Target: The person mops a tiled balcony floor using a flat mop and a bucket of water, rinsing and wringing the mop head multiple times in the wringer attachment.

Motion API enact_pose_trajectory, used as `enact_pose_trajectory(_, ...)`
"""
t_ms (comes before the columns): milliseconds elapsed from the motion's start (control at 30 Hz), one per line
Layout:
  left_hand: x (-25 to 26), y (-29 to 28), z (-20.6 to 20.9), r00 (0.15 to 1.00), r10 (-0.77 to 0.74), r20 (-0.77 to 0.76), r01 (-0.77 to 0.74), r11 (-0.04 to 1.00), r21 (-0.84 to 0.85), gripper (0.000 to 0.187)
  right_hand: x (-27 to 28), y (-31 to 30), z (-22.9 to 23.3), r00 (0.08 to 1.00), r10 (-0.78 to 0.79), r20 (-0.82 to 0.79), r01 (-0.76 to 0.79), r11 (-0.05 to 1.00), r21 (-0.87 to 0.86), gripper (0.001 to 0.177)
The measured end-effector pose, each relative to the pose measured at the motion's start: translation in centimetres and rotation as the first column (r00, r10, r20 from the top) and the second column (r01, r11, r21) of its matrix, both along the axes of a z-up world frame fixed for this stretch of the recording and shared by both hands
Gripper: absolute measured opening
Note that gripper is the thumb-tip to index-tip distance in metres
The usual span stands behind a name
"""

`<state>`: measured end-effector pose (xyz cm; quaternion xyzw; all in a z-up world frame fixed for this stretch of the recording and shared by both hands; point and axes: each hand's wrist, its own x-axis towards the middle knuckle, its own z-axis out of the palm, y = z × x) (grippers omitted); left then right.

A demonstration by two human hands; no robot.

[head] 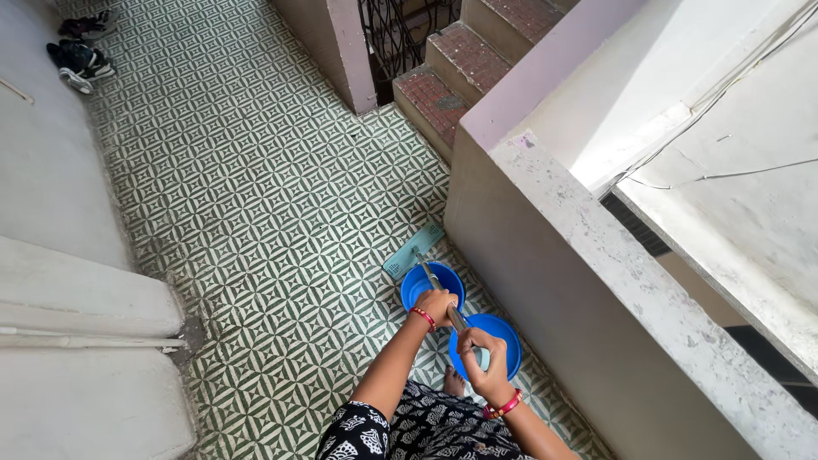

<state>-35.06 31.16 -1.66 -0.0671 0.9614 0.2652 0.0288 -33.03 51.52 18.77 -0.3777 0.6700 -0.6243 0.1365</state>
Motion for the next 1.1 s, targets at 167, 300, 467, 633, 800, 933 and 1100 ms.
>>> enact_pose_trajectory(167,2.7,2.5,0.3,0.975,-0.187,0.119,0.199,0.975,-0.096,0.031,3.2,3.5,-0.4,0.999,0.040,0.003,-0.040,0.998,-0.057,0.008)
enact_pose_trajectory(300,4.6,4.6,1.1,0.920,-0.268,0.285,0.314,0.941,-0.130,0.037,6.2,7.0,-4.8,0.999,0.032,0.010,-0.031,0.995,-0.096,0.008)
enact_pose_trajectory(467,8.5,6.3,1.6,0.934,-0.269,-0.237,0.273,0.962,-0.017,0.035,5.6,8.5,-13.7,0.994,0.065,-0.085,-0.091,0.929,-0.358,0.011)
enact_pose_trajectory(633,12.0,8.3,1.1,0.817,-0.288,-0.499,0.372,0.925,0.075,0.018,8.5,7.2,-16.5,0.987,0.053,-0.154,-0.089,0.968,-0.236,0.013)
enact_pose_trajectory(800,10.4,5.9,0.9,0.887,-0.173,-0.427,0.262,0.952,0.158,0.028,7.1,4.1,-14.9,0.996,-0.008,-0.089,-0.001,0.996,-0.094,0.016)
enact_pose_trajectory(933,7.7,3.3,1.5,0.876,-0.122,-0.466,0.173,0.983,0.067,0.026,6.6,-0.5,-14.3,0.996,-0.074,0.046,0.078,0.991,-0.107,0.012)
enact_pose_trajectory(1100,8.9,3.5,1.3,0.910,-0.057,-0.411,0.091,0.994,0.062,0.028,7.4,-0.9,-12.1,0.997,-0.067,-0.024,0.064,0.989,-0.131,0.010)
